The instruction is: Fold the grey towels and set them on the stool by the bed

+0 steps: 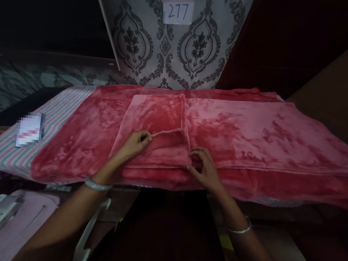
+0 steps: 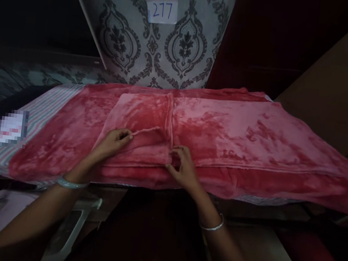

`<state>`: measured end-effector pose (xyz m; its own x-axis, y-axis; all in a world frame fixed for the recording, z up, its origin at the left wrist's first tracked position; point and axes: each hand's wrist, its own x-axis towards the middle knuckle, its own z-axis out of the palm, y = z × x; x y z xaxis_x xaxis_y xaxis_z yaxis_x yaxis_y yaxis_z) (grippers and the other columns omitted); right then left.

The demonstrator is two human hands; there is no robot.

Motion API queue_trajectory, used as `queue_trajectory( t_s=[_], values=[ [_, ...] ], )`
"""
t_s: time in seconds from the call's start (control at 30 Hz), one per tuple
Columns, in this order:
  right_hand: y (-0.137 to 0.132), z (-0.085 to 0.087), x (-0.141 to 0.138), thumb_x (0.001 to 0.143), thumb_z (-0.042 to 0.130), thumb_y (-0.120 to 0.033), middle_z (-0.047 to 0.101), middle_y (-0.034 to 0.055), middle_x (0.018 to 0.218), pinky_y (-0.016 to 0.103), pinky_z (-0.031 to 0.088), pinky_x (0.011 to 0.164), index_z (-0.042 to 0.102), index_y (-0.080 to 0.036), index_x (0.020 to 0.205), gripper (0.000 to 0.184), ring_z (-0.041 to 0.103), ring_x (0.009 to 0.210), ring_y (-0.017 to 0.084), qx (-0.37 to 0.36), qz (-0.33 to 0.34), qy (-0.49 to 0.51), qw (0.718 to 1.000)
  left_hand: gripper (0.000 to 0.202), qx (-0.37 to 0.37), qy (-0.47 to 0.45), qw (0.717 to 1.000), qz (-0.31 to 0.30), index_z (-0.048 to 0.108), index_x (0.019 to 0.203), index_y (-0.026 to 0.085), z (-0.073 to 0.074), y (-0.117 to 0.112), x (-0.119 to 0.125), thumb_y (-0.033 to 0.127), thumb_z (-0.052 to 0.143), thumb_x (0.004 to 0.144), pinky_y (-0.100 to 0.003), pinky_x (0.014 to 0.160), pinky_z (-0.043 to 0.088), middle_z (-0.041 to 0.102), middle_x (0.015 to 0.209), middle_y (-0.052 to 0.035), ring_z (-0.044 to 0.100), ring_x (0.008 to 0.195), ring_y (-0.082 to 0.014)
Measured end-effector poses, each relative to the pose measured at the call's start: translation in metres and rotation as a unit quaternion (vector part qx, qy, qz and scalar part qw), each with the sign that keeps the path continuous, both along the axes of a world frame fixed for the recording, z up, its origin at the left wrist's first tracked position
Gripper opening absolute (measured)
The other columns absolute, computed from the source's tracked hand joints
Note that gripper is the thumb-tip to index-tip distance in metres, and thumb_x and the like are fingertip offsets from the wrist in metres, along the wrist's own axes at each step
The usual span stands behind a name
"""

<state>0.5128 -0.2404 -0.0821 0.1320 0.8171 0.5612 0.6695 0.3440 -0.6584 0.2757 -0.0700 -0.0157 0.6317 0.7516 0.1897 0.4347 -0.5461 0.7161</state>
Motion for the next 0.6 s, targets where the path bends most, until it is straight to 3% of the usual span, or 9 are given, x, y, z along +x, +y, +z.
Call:
queue_trajectory(
  t_s=[0.1,0.2,0.37,0.47,0.6],
  values=[
    [0.001,0.003,-0.001,0.088,0.064,-0.03,0.055,0.0126,0.125,0.05,0.05,0.101,0.063,-0.024,0.123,0.035,0.055,0.12,0.03,-0.015,0.01,-0.052,0.998,0.026,-0.013,-0.001,1.0,-0.018,0.059,0.075,0.017,0.0,0.002,-0.001,0.038,0.048,0.086,-0.026,0.061,0.036,0.053,0.066,0.0029,0.047,0.065,-0.013],
    [0.001,0.008,0.0,0.089,0.061,-0.026,0.058,0.0131,0.123,0.052,0.051,0.098,0.067,-0.024,0.12,0.031,0.057,0.117,0.031,-0.026,0.021,-0.082,0.996,0.026,0.006,0.012,0.999,-0.03,0.062,0.08,0.016,0.001,-0.002,-0.003,0.036,0.048,0.089,-0.025,0.061,0.037,0.057,0.069,0.0022,0.049,0.065,-0.013],
    [0.002,0.014,0.003,0.092,0.063,-0.031,0.064,0.0118,0.112,0.046,0.055,0.089,0.07,-0.021,0.107,0.02,0.062,0.106,0.028,-0.028,0.04,-0.078,0.996,0.02,0.103,0.015,0.987,-0.126,0.068,0.103,0.017,0.0,-0.017,-0.006,0.024,0.052,0.093,-0.03,0.079,0.048,0.07,0.095,-0.0048,0.063,0.086,-0.0167],
    [0.004,0.014,0.003,0.092,0.061,-0.029,0.066,0.0083,0.096,0.039,0.057,0.079,0.066,-0.02,0.104,0.016,0.065,0.088,0.023,-0.023,-0.006,-0.034,0.999,0.017,0.172,0.037,0.973,-0.149,0.069,0.102,0.019,-0.006,-0.028,-0.006,0.019,0.054,0.095,-0.031,0.082,0.05,0.068,0.099,-0.0065,0.064,0.092,-0.0178],
    [0.011,0.018,0.0,0.09,0.06,-0.021,0.062,0.0129,0.123,0.043,0.057,0.089,0.064,-0.022,0.124,0.035,0.064,0.107,0.026,0.006,-0.033,-0.064,0.997,0.017,0.235,0.059,0.961,-0.135,0.069,0.1,0.019,-0.013,-0.036,-0.006,0.015,0.053,0.095,-0.029,0.077,0.05,0.064,0.094,-0.0054,0.062,0.086,-0.0168]
  ],
)
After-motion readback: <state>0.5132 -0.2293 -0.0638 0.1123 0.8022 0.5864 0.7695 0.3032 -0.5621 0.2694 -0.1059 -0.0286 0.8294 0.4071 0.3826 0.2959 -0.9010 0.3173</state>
